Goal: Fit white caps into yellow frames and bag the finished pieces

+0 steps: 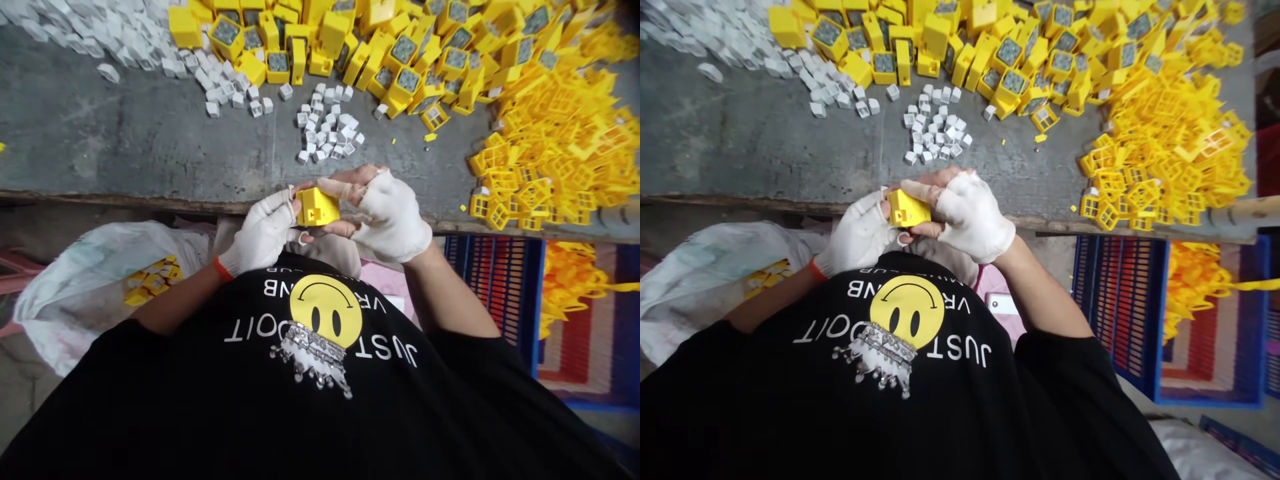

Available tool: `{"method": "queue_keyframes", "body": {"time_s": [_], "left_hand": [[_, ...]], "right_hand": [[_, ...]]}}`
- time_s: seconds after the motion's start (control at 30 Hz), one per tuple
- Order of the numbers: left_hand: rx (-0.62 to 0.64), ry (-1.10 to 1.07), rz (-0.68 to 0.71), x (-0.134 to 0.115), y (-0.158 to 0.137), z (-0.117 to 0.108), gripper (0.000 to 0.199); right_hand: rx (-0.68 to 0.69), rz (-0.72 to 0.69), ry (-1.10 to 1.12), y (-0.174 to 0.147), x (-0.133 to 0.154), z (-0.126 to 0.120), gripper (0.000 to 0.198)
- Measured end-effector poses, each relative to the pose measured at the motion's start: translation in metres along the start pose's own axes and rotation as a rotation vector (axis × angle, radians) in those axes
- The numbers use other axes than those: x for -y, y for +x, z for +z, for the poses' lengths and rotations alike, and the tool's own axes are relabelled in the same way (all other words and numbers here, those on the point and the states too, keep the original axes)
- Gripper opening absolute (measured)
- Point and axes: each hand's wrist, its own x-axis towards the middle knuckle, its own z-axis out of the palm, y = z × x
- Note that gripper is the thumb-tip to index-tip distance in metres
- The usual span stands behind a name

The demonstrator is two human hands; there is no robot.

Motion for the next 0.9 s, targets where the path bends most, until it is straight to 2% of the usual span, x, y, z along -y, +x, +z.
{"method": "queue_keyframes", "body": {"time_s": [0.1, 0.23, 0.4, 0.6, 0.77, 0.9], "left_hand": [[-0.038, 0.056, 0.029, 0.000, -0.005, 0.001, 0.038], [-0.078, 0.134, 0.037, -0.002, -0.009, 0.005, 0.049], [-0.024, 0.037, -0.002, -0.007, -0.006, 0.011, 0.040], [-0.002, -0.020, -0.041, -0.005, -0.004, 0.010, 0.033], [0.023, -0.010, -0.037, -0.004, -0.005, 0.011, 0.042], [-0.001, 0.032, -0.024, -0.002, -0.009, 0.011, 0.045]], "right_hand": [[-0.059, -0.046, -0.025, -0.004, -0.004, 0.008, 0.082], [-0.075, -0.032, -0.038, -0.009, -0.008, 0.013, 0.078], [-0.144, 0.008, 0.038, -0.013, -0.002, 0.001, 0.071], [-0.107, 0.122, 0.043, -0.017, 0.006, -0.009, 0.063], [-0.131, -0.025, 0.062, -0.013, 0.002, -0.002, 0.072], [-0.089, 0.005, 0.017, -0.015, -0.002, 0.005, 0.073]]}}
